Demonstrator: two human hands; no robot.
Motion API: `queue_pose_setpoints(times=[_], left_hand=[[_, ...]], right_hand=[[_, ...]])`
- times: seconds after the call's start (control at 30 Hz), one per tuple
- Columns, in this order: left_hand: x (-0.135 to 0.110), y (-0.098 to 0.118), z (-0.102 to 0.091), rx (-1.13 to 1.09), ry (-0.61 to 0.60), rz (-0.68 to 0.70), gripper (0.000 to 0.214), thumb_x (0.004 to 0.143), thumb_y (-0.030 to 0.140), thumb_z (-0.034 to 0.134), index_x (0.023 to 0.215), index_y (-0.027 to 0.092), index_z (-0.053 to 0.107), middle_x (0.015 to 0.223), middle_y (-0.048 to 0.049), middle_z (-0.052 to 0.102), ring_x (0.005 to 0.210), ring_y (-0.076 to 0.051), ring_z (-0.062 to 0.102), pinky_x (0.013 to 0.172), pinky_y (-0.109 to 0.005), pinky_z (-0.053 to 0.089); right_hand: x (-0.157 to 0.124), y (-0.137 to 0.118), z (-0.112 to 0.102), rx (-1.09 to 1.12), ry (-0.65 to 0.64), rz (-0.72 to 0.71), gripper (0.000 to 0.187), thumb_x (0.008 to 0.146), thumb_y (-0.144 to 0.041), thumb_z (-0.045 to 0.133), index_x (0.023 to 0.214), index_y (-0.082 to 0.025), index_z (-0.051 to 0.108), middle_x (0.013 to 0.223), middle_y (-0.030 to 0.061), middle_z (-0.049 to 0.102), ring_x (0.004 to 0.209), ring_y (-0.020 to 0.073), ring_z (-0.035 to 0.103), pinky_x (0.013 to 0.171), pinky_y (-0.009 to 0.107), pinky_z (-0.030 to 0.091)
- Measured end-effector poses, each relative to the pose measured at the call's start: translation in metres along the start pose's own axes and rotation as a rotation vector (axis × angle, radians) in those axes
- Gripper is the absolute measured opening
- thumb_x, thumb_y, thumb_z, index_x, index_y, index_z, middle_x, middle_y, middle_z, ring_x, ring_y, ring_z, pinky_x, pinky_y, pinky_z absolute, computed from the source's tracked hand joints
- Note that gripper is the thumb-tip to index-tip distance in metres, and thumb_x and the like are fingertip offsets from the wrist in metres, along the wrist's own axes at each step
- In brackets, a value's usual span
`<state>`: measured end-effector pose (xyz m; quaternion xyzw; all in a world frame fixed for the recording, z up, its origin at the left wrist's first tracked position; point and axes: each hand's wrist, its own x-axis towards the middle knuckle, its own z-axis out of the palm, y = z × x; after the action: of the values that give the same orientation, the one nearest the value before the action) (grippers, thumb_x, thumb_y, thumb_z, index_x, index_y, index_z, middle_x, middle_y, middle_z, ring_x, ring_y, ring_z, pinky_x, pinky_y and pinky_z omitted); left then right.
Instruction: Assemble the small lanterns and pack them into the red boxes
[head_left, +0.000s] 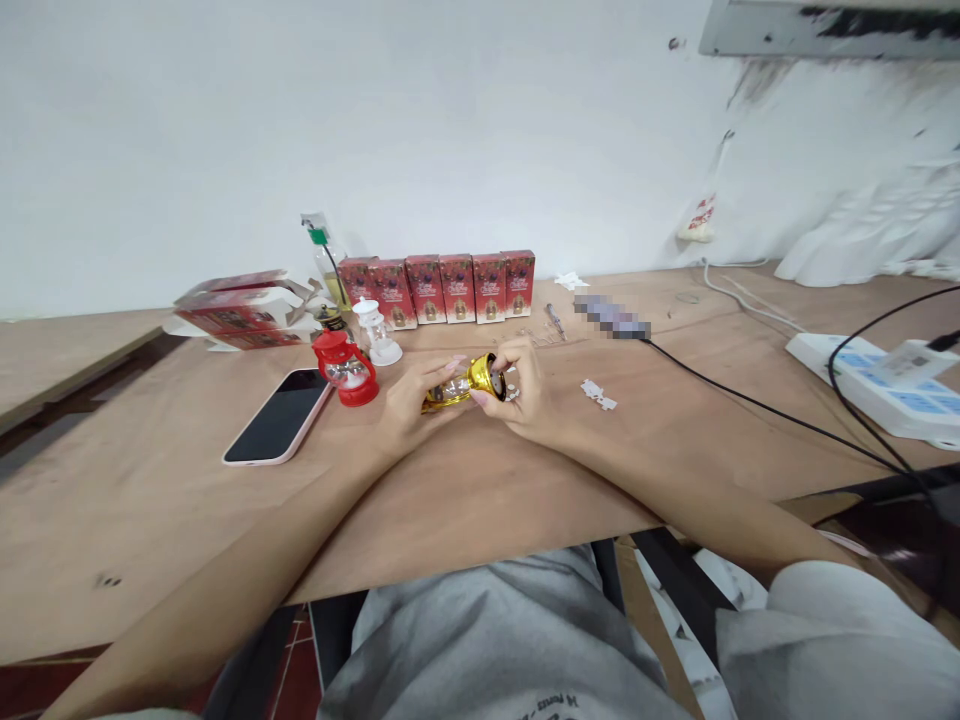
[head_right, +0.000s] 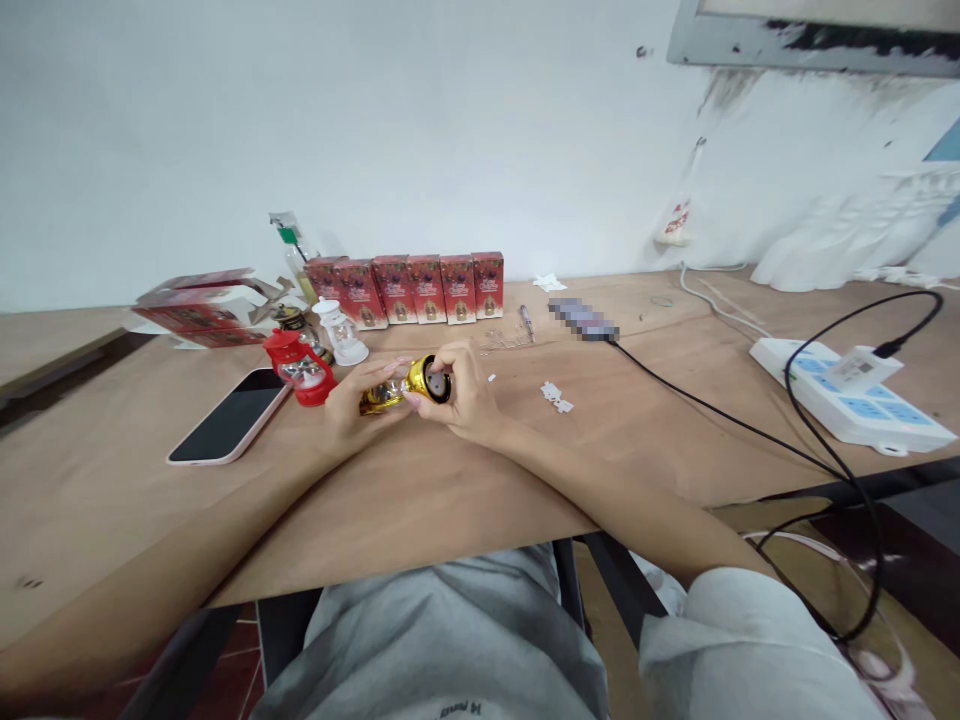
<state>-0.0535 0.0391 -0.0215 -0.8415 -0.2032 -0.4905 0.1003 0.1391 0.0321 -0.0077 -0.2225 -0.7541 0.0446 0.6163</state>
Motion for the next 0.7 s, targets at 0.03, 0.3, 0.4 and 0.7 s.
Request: queue_pose_setpoints(times=[0.03, 0.3, 0.4, 0.7], left_hand=[[-0.0003, -0.0001, 0.0, 0.0, -0.004, -0.005, 0.062, 0.075, 0.024, 0.073, 0.13, 0.02, 0.044, 0.12, -0.0122, 0.062, 0.107, -0.024, 0.063, 0.088, -0.038, 0.056], [-0.0002, 0.0008, -0.0001, -0.005, -0.008, -0.018, 0.062, 0.076, 0.025, 0.072, 0.13, 0.023, 0.042, 0.121, -0.0105, 0.062, 0.108, -0.023, 0.063, 0.089, -0.036, 0.056], [-0.0004, 0.001, 0.0, -0.002, -0.026, -0.046, 0.06, 0.077, 0.026, 0.071, 0.13, 0.024, 0.042, 0.122, -0.0105, 0.062, 0.11, -0.023, 0.062, 0.091, -0.036, 0.055], [0.0005, 0.0014, 0.0006, -0.043, -0.001, -0.027, 0.063, 0.076, 0.023, 0.073, 0.131, 0.026, 0.042, 0.122, -0.0101, 0.062, 0.111, -0.023, 0.061, 0.091, -0.038, 0.054]], right_hand=[[-0.0002, 0.0004, 0.0, 0.006, -0.005, 0.008, 0.027, 0.078, -0.036, 0.06, 0.086, -0.024, 0.038, 0.082, 0.0011, 0.044, 0.077, 0.0177, 0.046, 0.069, 0.035, 0.038], [-0.0014, 0.003, 0.0009, 0.013, -0.005, 0.003, 0.028, 0.078, -0.036, 0.061, 0.087, -0.024, 0.038, 0.082, 0.001, 0.045, 0.077, 0.0171, 0.046, 0.069, 0.034, 0.039], [-0.0023, 0.0038, 0.0023, 0.022, 0.022, -0.014, 0.027, 0.078, -0.035, 0.062, 0.087, -0.024, 0.038, 0.082, 0.0007, 0.044, 0.075, 0.0165, 0.045, 0.068, 0.033, 0.039], [-0.0045, 0.0034, 0.0043, 0.052, 0.038, 0.041, 0.03, 0.076, -0.037, 0.062, 0.087, -0.024, 0.037, 0.083, 0.0006, 0.041, 0.074, 0.0159, 0.044, 0.068, 0.034, 0.039]])
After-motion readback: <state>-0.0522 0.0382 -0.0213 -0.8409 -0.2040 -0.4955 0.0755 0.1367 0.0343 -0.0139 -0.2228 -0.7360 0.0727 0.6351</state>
